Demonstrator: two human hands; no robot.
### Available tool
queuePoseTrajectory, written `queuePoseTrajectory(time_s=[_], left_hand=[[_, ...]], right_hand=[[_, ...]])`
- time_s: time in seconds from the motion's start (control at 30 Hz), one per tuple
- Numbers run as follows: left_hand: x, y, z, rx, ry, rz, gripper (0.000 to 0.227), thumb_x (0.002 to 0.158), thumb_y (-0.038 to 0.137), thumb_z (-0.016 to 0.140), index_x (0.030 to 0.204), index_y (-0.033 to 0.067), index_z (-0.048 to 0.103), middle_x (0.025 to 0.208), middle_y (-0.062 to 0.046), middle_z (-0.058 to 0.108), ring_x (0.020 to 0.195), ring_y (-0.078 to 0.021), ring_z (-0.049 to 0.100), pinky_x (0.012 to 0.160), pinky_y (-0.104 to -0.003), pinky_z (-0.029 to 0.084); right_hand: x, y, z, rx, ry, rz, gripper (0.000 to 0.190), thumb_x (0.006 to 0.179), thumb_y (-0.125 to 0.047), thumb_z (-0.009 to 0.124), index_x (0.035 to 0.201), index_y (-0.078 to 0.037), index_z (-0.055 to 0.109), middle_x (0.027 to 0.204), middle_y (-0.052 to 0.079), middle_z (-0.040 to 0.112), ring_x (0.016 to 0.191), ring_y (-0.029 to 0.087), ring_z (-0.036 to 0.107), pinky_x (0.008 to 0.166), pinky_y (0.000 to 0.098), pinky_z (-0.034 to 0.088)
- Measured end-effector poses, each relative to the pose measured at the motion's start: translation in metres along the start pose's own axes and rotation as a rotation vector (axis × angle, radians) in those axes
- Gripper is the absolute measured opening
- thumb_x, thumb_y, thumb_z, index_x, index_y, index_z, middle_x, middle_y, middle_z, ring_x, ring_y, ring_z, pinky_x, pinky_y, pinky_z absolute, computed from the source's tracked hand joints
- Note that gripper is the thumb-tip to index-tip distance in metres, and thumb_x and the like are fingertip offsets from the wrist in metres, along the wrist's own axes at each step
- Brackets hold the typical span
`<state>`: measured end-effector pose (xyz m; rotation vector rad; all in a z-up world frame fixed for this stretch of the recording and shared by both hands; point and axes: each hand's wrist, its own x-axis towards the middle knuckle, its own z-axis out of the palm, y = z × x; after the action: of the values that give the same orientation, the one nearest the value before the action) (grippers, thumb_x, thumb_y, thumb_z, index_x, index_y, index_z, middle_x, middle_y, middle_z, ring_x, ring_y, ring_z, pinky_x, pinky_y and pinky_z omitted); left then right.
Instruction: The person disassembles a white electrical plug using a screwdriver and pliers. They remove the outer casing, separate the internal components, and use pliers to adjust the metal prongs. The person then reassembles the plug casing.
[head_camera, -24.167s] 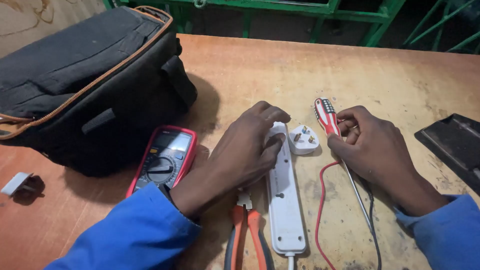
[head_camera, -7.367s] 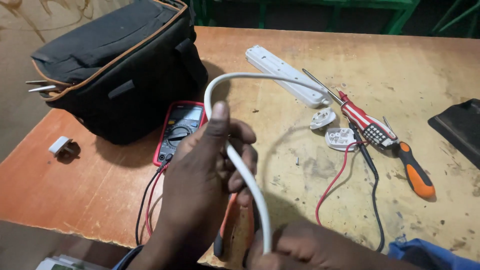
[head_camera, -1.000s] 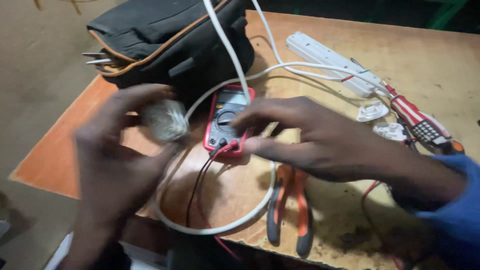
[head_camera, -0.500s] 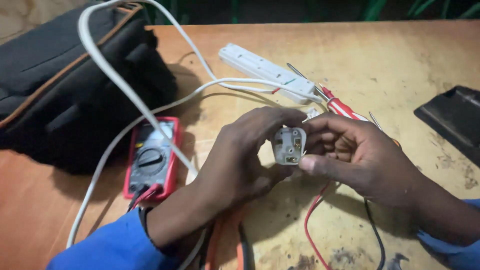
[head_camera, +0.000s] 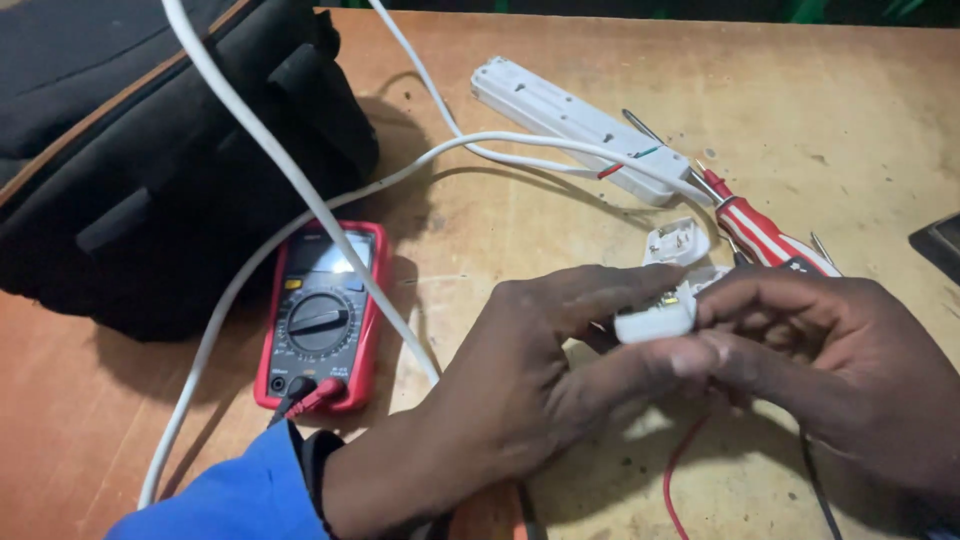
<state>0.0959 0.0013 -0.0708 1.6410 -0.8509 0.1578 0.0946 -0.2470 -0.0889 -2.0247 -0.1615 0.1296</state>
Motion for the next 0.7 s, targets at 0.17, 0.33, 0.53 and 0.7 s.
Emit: queuePoseTrajectory(time_s=[0.17, 0.33, 0.53, 0.7], left_hand=[[0.003, 0.007, -0.004, -0.118, -0.076, -0.229, 0.042, 0.104, 0.037, 0.043, 0.102, 0.0064, 0.072, 0.094, -0.003, 0.07, 0.09, -0.0077, 0.06, 0.079, -0.027, 0.051], [0.004, 0.006, -0.004, -0.163, -0.103, -0.363, 0.059, 0.101, 0.052, 0.029, 0.082, 0.0094, 0.065, 0.075, -0.005, 0.067, 0.065, -0.0117, 0.058, 0.061, -0.027, 0.048], [0.001, 0.001, -0.003, -0.242, -0.113, -0.351, 0.059, 0.102, 0.052, 0.03, 0.083, 0.0091, 0.065, 0.076, -0.002, 0.064, 0.068, -0.0104, 0.055, 0.064, -0.026, 0.046], [0.0, 0.011, -0.011, -0.235, -0.195, -0.134, 0.055, 0.108, 0.047, 0.026, 0.102, 0.0092, 0.066, 0.101, -0.003, 0.068, 0.094, -0.0167, 0.063, 0.091, -0.031, 0.05]], right_hand=[[-0.006, -0.008, 0.002, 0.122, -0.049, 0.008, 0.019, 0.087, -0.008, 0.075, 0.081, 0.007, 0.084, 0.058, 0.02, 0.088, 0.043, 0.026, 0.077, 0.043, 0.0351, 0.066], [-0.007, -0.005, 0.004, 0.142, -0.008, 0.027, 0.026, 0.093, -0.011, 0.067, 0.09, 0.01, 0.083, 0.062, 0.024, 0.084, 0.048, 0.028, 0.075, 0.047, 0.0373, 0.064], [-0.009, -0.004, 0.006, 0.185, -0.038, -0.139, 0.028, 0.098, -0.014, 0.062, 0.088, 0.007, 0.077, 0.061, 0.019, 0.08, 0.047, 0.023, 0.07, 0.048, 0.0325, 0.062], [-0.018, -0.015, 0.008, 0.102, 0.056, -0.193, 0.023, 0.093, -0.012, 0.064, 0.085, 0.005, 0.077, 0.061, 0.016, 0.078, 0.048, 0.021, 0.072, 0.048, 0.029, 0.064]])
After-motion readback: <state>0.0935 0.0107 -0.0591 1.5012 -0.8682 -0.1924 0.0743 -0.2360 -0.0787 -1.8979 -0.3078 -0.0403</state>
